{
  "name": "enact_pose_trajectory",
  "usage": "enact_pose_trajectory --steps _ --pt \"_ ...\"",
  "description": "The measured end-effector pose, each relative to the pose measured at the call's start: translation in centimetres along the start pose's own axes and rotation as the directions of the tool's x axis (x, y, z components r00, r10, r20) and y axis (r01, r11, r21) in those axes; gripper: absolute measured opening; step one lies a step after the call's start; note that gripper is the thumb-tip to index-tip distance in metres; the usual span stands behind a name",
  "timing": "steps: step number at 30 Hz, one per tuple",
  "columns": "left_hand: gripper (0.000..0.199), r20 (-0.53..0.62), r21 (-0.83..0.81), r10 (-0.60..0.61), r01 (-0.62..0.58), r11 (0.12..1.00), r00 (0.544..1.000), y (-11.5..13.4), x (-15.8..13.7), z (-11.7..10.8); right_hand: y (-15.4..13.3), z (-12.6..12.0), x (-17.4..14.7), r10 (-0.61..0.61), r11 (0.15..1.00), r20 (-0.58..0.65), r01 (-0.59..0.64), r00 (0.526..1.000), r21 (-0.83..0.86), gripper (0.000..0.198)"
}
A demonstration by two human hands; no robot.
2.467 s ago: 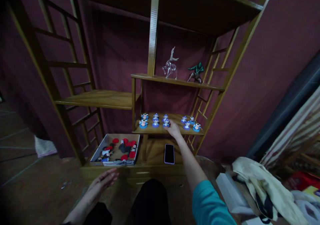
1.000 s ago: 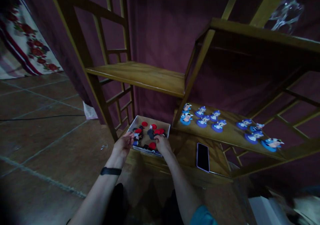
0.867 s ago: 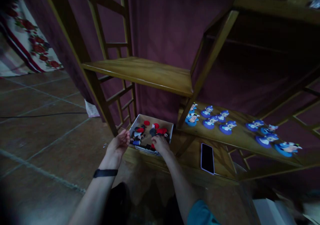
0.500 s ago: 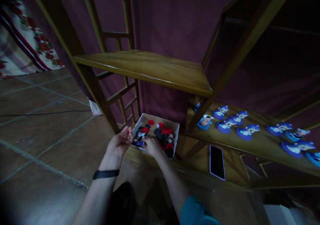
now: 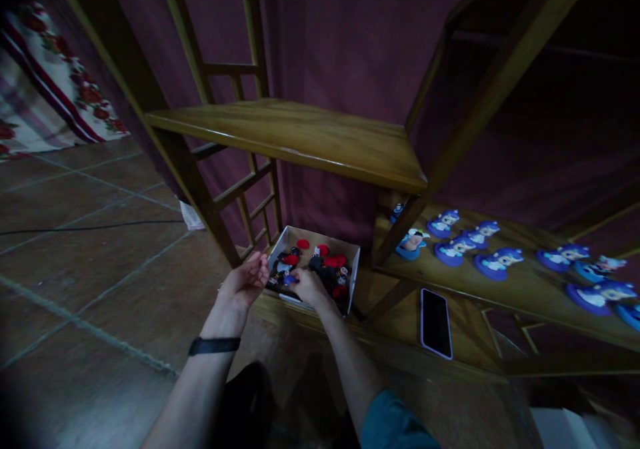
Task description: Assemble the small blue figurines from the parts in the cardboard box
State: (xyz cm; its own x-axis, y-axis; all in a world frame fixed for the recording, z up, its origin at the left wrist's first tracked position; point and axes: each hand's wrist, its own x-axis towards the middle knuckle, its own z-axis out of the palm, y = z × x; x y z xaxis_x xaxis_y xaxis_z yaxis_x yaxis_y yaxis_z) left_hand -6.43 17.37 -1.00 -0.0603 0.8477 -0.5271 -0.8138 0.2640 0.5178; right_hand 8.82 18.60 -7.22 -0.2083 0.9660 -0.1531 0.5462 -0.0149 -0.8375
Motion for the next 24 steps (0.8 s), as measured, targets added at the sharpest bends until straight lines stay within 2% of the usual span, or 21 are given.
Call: enact_pose_trajectory --steps 1,2,4,5,7,9,11,14,17,19,20,22,24 --pt "0.019 -0.008 0.051 -0.001 0.002 0.999 1.000 -0.3 0.1 0.0 -0.2 -0.6 -0.1 0.026 0.984 -0.031 -0.020 0.999 0.179 0.024" --pt "0.018 -0.016 0.112 -0.001 0.003 0.994 1.000 -0.6 0.1 0.1 -0.5 -1.3 -0.2 0.057 0.930 -0.049 -0.035 0.997 0.365 0.023" --pt "0.019 0.000 0.250 -0.003 0.003 0.968 1.000 -1.4 0.0 0.4 -1.2 -2.6 -0.9 0.086 0.741 -0.029 -0.045 0.996 0.670 0.024" --pt "0.019 0.033 0.311 -0.011 0.000 0.950 0.999 -1.7 -0.1 0.6 -1.5 -3.2 -1.3 0.073 0.637 -0.003 -0.044 0.997 0.769 0.025" --pt "0.021 0.131 0.386 -0.054 -0.001 0.923 0.990 -2.5 -0.5 1.1 -2.1 -4.1 -2.4 0.022 0.477 0.076 -0.077 0.997 0.875 0.023" --pt "0.022 0.233 0.408 -0.123 0.018 0.913 0.965 -3.1 -1.0 1.5 -2.4 -4.5 -3.3 0.002 0.385 0.144 -0.133 0.990 0.913 0.019" --pt "0.023 0.301 0.412 -0.167 0.030 0.911 0.939 -3.6 -1.5 1.8 -2.5 -4.5 -3.9 0.012 0.328 0.171 -0.165 0.985 0.930 0.015" --pt "0.027 0.350 0.423 -0.147 -0.016 0.906 0.925 -4.0 -1.9 2.1 -2.6 -4.5 -4.4 0.004 0.289 0.170 -0.164 0.985 0.943 0.014" --pt "0.030 0.402 0.434 -0.072 -0.120 0.893 0.913 -4.4 -2.0 2.3 -2.6 -4.6 -4.6 0.004 0.323 0.125 -0.120 0.992 0.939 0.016" --pt "0.031 0.415 0.432 -0.010 -0.187 0.882 0.910 -4.7 -1.9 2.5 -2.4 -5.0 -4.6 0.019 0.399 0.088 -0.089 0.996 0.913 0.018" --pt "0.031 0.403 0.421 0.026 -0.211 0.882 0.915 -4.8 -1.8 2.5 -2.1 -5.3 -4.6 0.023 0.460 0.077 -0.079 0.997 0.884 0.019" --pt "0.031 0.344 0.377 0.094 -0.229 0.898 0.934 -4.9 -1.4 2.5 -1.2 -6.2 -4.4 0.055 0.636 0.033 -0.060 0.998 0.769 0.020" --pt "0.028 0.250 0.313 0.139 -0.216 0.925 0.958 -4.6 -1.0 2.2 0.1 -7.2 -4.2 0.096 0.854 -0.071 -0.045 0.993 0.519 0.017"
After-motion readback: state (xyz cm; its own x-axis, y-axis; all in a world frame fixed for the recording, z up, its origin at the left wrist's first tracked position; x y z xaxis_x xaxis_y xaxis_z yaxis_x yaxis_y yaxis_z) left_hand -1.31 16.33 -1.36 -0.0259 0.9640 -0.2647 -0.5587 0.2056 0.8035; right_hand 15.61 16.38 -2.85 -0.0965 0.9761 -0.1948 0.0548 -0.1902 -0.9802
